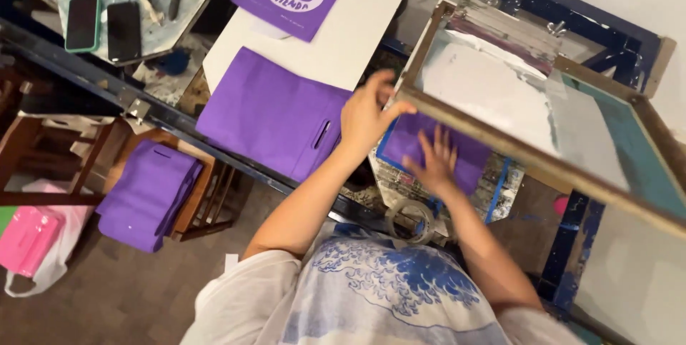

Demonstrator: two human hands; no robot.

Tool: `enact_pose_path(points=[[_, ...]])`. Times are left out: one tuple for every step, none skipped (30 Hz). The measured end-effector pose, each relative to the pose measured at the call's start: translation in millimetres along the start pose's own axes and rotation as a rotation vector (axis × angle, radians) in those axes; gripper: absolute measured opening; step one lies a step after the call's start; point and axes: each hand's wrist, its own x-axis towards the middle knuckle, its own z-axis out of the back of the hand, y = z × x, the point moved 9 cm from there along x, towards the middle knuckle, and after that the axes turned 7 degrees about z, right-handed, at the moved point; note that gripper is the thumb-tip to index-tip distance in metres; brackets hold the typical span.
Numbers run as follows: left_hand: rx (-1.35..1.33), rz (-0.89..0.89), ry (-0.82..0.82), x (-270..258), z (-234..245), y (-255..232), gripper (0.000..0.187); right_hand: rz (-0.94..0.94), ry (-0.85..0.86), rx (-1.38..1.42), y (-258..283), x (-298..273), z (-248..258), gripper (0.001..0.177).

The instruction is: Screen printing a white logo onto purple tote bags using a manual screen press and squeegee.

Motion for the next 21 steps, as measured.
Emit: enact_pose_path(points=[[0.127, 0.040, 0.096, -10, -19, 29, 0.062, 0.064, 0.130, 0.161, 19, -31, 5, 0.084], [0.253, 0.081, 0.194, -21, -39, 59, 0.050, 0.125, 0.260, 0.322, 39, -64, 13, 0.086], [0.250, 0.083, 0.195, -31, -41, 80, 0.050, 0.122, 0.262, 0.320, 47, -82, 46, 0.086], [0.194, 0.114, 0.225, -42, -47, 103, 0.045, 0.178, 0.411, 0.547, 66, -104, 70, 0.072], [0.139, 0.140, 0.262, -52, -54, 125, 0.041, 0.227, 0.550, 0.777, 88, -128, 97, 0.059], [0.138, 0.137, 0.270, -55, -50, 133, 0.041, 0.220, 0.545, 0.779, 78, -128, 110, 0.059], [0.201, 0.190, 0.344, -64, -53, 147, 0.047, 0.206, 0.590, 0.838, 71, -135, 121, 0.051], [0.265, 0.242, 0.418, -73, -55, 162, 0.054, 0.191, 0.633, 0.897, 63, -143, 131, 0.044], [0.264, 0.237, 0.433, -78, -54, 170, 0.054, 0.179, 0.624, 0.902, 57, -133, 141, 0.044], [0.355, 0.239, 0.483, -84, -54, 181, 0.053, 0.195, 0.473, 0.816, 47, -117, 161, 0.038], [0.450, 0.241, 0.528, -88, -52, 192, 0.053, 0.212, 0.326, 0.727, 37, -100, 182, 0.033], [0.451, 0.236, 0.537, -88, -46, 178, 0.053, 0.203, 0.320, 0.731, 2, -72, 167, 0.033], [0.561, 0.243, 0.565, -88, -43, 168, 0.052, 0.269, 0.044, 0.657, -36, -44, 177, 0.027], [0.671, 0.247, 0.591, -86, -41, 157, 0.051, 0.330, -0.227, 0.570, -77, -24, 187, 0.023], [0.659, 0.216, 0.634, -91, -52, 178, 0.051, 0.284, -0.249, 0.551, -85, 4, 196, 0.023], [0.779, 0.187, 0.655, -94, -62, 202, 0.057, 0.289, -0.358, 0.464, -95, 29, 213, 0.017], [0.909, 0.154, 0.665, -93, -66, 228, 0.063, 0.299, -0.464, 0.380, -105, 58, 227, 0.011], [0.906, 0.120, 0.699, -99, -70, 224, 0.063, 0.259, -0.484, 0.366, -133, 78, 213, 0.011], [0.911, 0.106, 0.747, -98, -72, 223, 0.071, 0.228, -0.480, 0.113, -155, 110, 202, 0.021], [0.918, 0.092, 0.795, -96, -72, 222, 0.078, 0.190, -0.466, -0.138, -178, 143, 192, 0.032], [0.917, 0.076, 0.796, -89, -73, 212, 0.078, 0.182, -0.477, -0.146, -174, 154, 198, 0.032]])
